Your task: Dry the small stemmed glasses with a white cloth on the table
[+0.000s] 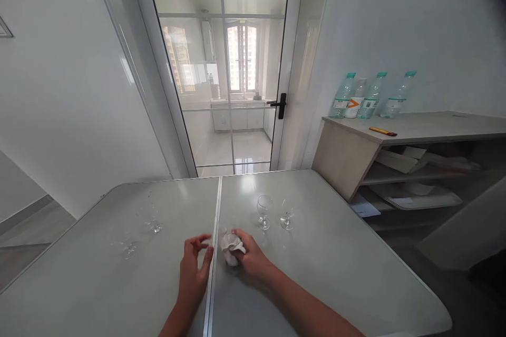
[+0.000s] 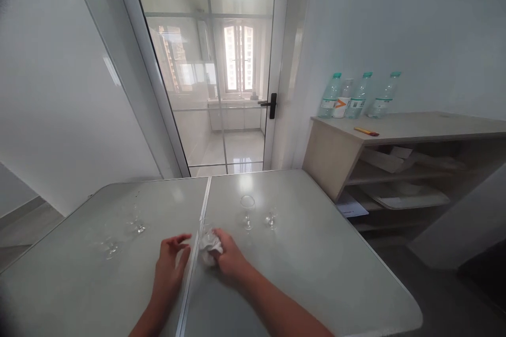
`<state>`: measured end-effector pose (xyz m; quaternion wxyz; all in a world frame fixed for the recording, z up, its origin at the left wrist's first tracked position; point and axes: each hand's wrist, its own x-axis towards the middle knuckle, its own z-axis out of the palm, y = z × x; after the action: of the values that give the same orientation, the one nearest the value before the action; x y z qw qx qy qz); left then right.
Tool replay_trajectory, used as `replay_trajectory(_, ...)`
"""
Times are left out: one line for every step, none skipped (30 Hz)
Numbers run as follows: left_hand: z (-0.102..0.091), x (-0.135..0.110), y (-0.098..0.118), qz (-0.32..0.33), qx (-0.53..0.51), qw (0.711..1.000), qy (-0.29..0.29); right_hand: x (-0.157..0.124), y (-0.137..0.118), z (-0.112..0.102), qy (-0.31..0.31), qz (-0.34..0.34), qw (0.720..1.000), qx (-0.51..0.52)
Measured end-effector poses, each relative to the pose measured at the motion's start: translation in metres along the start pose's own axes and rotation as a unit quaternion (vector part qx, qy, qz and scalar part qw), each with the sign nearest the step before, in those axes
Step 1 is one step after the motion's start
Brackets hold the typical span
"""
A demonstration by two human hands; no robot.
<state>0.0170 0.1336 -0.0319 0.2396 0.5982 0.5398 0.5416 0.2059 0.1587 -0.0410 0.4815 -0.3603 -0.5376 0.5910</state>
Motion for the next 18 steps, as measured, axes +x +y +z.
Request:
replay_trajectory(0.000,0.002,0.000,-0.010,-0.042,0.999,-0.005,-0.001,-0.001,-0.001,-0.043,0.014,0.999,-0.006)
replay_trajectory(0.000,0.004,0.000,-0.023,-0.085,0.996,-0.026,-0.002,-0.003,-0.001,-0.085,0.030,0.996,-0.005)
replay_trajectory(0.000,0.005,0.001,-0.038,-0.124,0.990,-0.058,-0.003,-0.006,-0.001,-0.125,0.046,0.991,0.002)
replay_trajectory(0.001,0.005,0.001,-0.055,-0.156,0.982,-0.091,-0.003,-0.008,0.000,-0.158,0.060,0.985,0.013)
replay_trajectory(0.001,0.004,0.001,-0.070,-0.178,0.975,-0.115,-0.004,-0.010,0.000,-0.182,0.068,0.981,0.017)
replay_trajectory(0.002,0.004,0.002,-0.081,-0.193,0.970,-0.123,-0.004,-0.012,0.001,-0.191,0.064,0.979,0.008)
replay_trajectory(0.002,0.003,0.002,-0.086,-0.201,0.969,-0.115,-0.004,-0.013,0.001,-0.189,0.048,0.981,-0.019)
replay_trajectory(0.003,0.002,0.002,-0.089,-0.204,0.970,-0.098,-0.004,-0.014,0.002,-0.179,0.023,0.982,-0.062)
replay_trajectory(0.003,0.002,0.002,-0.094,-0.201,0.972,-0.076,-0.005,-0.014,0.003,-0.157,-0.006,0.980,-0.121)
replay_trajectory(0.004,0.001,0.002,-0.099,-0.196,0.974,-0.055,-0.006,-0.013,0.004,-0.127,-0.038,0.973,-0.189)
replay_trajectory(0.005,0.001,0.002,-0.106,-0.191,0.975,-0.036,-0.006,-0.012,0.006,-0.094,-0.066,0.960,-0.256)
replay_trajectory(0.005,0.001,0.002,-0.113,-0.189,0.975,-0.023,-0.007,-0.012,0.007,-0.068,-0.085,0.944,-0.310)
replay_trajectory(0.005,0.002,0.002,-0.120,-0.192,0.974,-0.015,-0.008,-0.011,0.009,-0.055,-0.095,0.933,-0.342)
replay_trajectory(0.005,0.002,0.002,-0.123,-0.201,0.972,-0.011,-0.009,-0.012,0.010,-0.055,-0.097,0.932,-0.345)
replay_trajectory(0.004,0.002,0.002,-0.125,-0.211,0.969,-0.010,-0.009,-0.013,0.011,-0.069,-0.090,0.941,-0.319)
replay_trajectory(0.003,0.002,0.002,-0.126,-0.222,0.967,-0.010,-0.009,-0.015,0.012,-0.090,-0.073,0.957,-0.266)
replay_trajectory(0.002,0.002,0.002,-0.127,-0.231,0.965,-0.011,-0.008,-0.017,0.012,-0.112,-0.046,0.974,-0.193)
replay_trajectory(0.001,0.002,0.003,-0.127,-0.238,0.963,-0.011,-0.007,-0.020,0.011,-0.130,-0.009,0.986,-0.108)
